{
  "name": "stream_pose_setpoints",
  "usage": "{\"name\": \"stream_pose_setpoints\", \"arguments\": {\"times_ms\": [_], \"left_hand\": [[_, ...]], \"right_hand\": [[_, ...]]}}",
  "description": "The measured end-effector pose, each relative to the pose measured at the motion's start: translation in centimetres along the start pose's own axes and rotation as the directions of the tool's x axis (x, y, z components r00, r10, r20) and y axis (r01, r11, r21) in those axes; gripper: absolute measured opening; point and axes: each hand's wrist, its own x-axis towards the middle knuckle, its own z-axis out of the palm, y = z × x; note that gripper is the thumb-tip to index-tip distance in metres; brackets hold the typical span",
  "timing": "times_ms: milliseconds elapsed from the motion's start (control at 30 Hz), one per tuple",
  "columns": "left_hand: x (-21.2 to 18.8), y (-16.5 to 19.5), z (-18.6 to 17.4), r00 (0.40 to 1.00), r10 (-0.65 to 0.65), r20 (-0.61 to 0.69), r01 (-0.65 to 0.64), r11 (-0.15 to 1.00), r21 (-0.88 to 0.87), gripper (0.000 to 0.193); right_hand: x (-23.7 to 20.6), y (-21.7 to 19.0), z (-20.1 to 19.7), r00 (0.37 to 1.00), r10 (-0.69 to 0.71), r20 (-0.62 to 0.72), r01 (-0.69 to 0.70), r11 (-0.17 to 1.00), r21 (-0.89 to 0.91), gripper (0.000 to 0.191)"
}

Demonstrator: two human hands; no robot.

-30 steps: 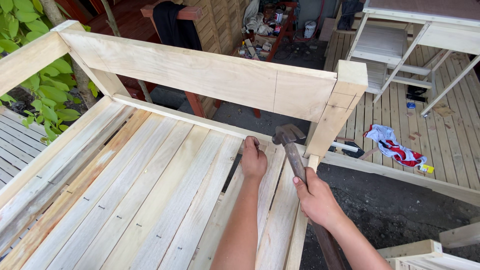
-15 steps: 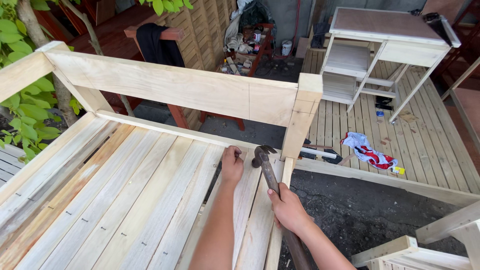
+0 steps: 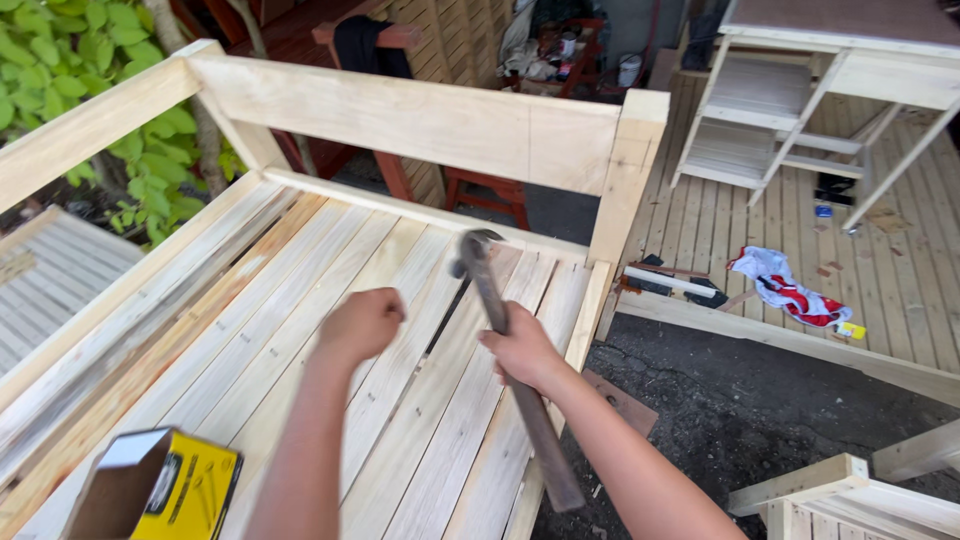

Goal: The person hammers nails into a slatted wooden furniture frame outdoors. They take nails one at a time from a cardboard nail box, position each nail on a wood slat, and drive it in with a claw hammer, working along the frame.

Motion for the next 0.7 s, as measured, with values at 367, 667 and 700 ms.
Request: {"name": "stream_pose_setpoints", "arguments": {"times_ms": [367,667,700], "left_hand": [[-10.8,-19.8,-8.1,0.824,-0.53,0.202,0.542,0.84,-0.007,0.028],[-10.0,-20.2,-4.9,0.888,-0.406,0.216,0.369,0.909,0.192,0.038],[-9.5,-19.7,-4.3,0.894,-0.383,0.233,0.341,0.918,0.203,0.042]], "right_hand": [[-3.3,-5.7,13.8,0.872,-0.12,0.475,0.072,0.99,0.119,0.033],[-2.7,-6.4,16.9,0.851,-0.029,0.525,0.019,1.0,0.025,0.032],[-2.7,-6.2,16.8,0.854,-0.015,0.521,0.008,1.0,0.015,0.031]]}}
